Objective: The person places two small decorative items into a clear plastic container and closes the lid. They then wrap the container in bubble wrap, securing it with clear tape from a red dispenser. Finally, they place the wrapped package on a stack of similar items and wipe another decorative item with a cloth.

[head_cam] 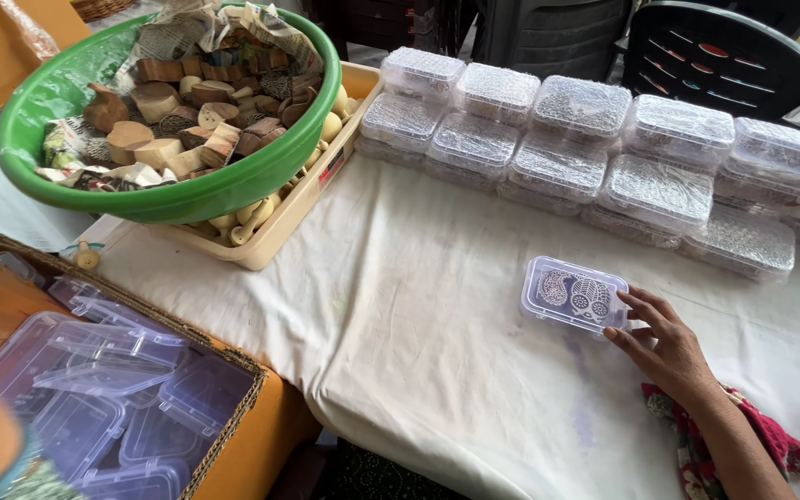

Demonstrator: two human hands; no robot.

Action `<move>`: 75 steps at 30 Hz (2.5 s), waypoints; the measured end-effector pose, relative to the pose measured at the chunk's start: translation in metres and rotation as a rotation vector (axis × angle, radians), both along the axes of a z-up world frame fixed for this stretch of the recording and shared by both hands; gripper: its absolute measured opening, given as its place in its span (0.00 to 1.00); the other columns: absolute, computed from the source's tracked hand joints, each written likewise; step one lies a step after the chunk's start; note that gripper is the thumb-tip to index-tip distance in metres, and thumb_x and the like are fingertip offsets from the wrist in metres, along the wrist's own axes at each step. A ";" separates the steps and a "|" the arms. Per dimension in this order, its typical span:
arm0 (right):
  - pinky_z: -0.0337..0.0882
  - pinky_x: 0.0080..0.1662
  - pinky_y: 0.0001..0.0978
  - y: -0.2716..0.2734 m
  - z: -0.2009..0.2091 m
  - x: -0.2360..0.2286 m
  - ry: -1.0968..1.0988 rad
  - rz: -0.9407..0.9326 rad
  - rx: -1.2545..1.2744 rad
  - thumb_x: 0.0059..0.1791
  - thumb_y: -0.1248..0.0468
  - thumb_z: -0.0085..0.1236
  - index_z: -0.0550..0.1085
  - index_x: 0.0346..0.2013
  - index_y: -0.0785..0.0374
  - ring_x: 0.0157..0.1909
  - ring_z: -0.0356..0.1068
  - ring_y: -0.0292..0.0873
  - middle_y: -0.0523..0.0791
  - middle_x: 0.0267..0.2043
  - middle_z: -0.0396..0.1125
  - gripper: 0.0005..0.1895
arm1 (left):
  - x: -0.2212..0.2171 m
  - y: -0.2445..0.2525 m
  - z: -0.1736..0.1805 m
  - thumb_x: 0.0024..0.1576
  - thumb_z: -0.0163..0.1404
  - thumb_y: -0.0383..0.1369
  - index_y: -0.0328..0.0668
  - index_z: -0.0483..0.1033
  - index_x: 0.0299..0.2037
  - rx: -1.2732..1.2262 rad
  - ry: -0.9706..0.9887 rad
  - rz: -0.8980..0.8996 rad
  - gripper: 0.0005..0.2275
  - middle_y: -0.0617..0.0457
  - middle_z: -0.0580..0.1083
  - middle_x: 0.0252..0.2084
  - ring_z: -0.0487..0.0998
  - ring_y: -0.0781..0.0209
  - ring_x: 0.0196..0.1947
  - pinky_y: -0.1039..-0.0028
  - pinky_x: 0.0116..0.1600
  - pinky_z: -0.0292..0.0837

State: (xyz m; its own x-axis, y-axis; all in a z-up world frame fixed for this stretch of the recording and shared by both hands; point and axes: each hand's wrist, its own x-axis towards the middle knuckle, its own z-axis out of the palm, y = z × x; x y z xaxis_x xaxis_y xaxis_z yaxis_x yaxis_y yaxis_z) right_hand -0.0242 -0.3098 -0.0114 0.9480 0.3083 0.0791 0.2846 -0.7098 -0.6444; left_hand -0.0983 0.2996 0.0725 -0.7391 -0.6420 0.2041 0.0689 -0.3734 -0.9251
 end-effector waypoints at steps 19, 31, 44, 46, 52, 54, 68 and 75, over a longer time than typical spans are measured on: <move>0.77 0.53 0.42 0.016 0.021 -0.020 -0.223 -0.071 -0.062 0.46 0.52 0.63 0.69 0.67 0.56 0.59 0.71 0.50 0.49 0.74 0.59 0.35 | -0.046 -0.153 0.062 0.64 0.50 0.26 0.38 0.69 0.64 -0.696 1.916 0.151 0.18 0.45 0.77 0.50 0.81 0.48 0.47 0.64 0.52 0.79; 0.69 0.62 0.45 0.089 0.048 -0.096 -0.048 0.221 0.757 0.50 0.56 0.60 0.57 0.73 0.61 0.72 0.59 0.47 0.50 0.73 0.55 0.39 | 0.018 -0.291 0.014 0.68 0.45 0.27 0.41 0.71 0.65 -0.390 2.964 -0.867 0.15 0.53 0.75 0.47 0.78 0.70 0.36 0.78 0.39 0.80; 0.75 0.49 0.29 0.015 0.005 -0.035 0.283 0.049 1.299 0.50 0.71 0.63 0.76 0.48 0.74 0.43 0.75 0.37 0.48 0.43 0.76 0.13 | 0.067 -0.314 -0.001 0.62 0.52 0.26 0.36 0.67 0.69 -0.137 3.064 -1.063 0.23 0.53 0.75 0.48 0.77 0.73 0.44 0.84 0.47 0.76; 0.76 0.46 0.29 0.004 0.001 -0.028 0.254 0.060 1.246 0.50 0.71 0.64 0.77 0.46 0.74 0.42 0.76 0.36 0.47 0.42 0.76 0.12 | 0.074 -0.309 -0.003 0.62 0.51 0.29 0.36 0.68 0.67 -0.235 3.145 -1.008 0.22 0.53 0.77 0.45 0.74 0.74 0.36 0.84 0.37 0.71; 0.64 0.32 0.21 -0.006 -0.011 -0.022 0.082 0.006 1.024 0.54 0.67 0.62 0.78 0.43 0.70 0.30 0.64 0.28 0.41 0.32 0.71 0.08 | 0.085 -0.301 -0.045 0.63 0.50 0.32 0.34 0.73 0.61 -0.249 3.255 -0.578 0.17 0.55 0.79 0.38 0.72 0.76 0.29 0.83 0.34 0.70; 0.56 0.25 0.19 -0.008 -0.004 -0.022 0.009 -0.041 1.016 0.56 0.65 0.61 0.79 0.43 0.69 0.24 0.57 0.26 0.39 0.27 0.67 0.08 | 0.084 -0.297 -0.050 0.64 0.51 0.32 0.33 0.76 0.59 -0.118 3.260 -0.421 0.16 0.52 0.78 0.35 0.73 0.75 0.30 0.83 0.35 0.69; 0.47 0.19 0.23 0.007 0.047 0.018 -0.143 -0.305 0.772 0.58 0.58 0.53 0.78 0.42 0.67 0.18 0.49 0.28 0.36 0.20 0.60 0.13 | 0.073 -0.286 -0.006 0.53 0.61 0.37 0.44 0.76 0.51 -0.334 3.187 -0.456 0.17 0.57 0.76 0.33 0.72 0.66 0.31 0.71 0.32 0.65; 0.55 0.26 0.24 -0.005 0.067 0.049 0.081 -0.185 0.650 0.57 0.57 0.61 0.79 0.43 0.70 0.22 0.55 0.30 0.38 0.23 0.65 0.15 | 0.099 -0.264 -0.038 0.62 0.53 0.40 0.46 0.79 0.47 -0.535 2.953 -1.376 0.10 0.62 0.81 0.44 0.80 0.75 0.49 0.82 0.47 0.77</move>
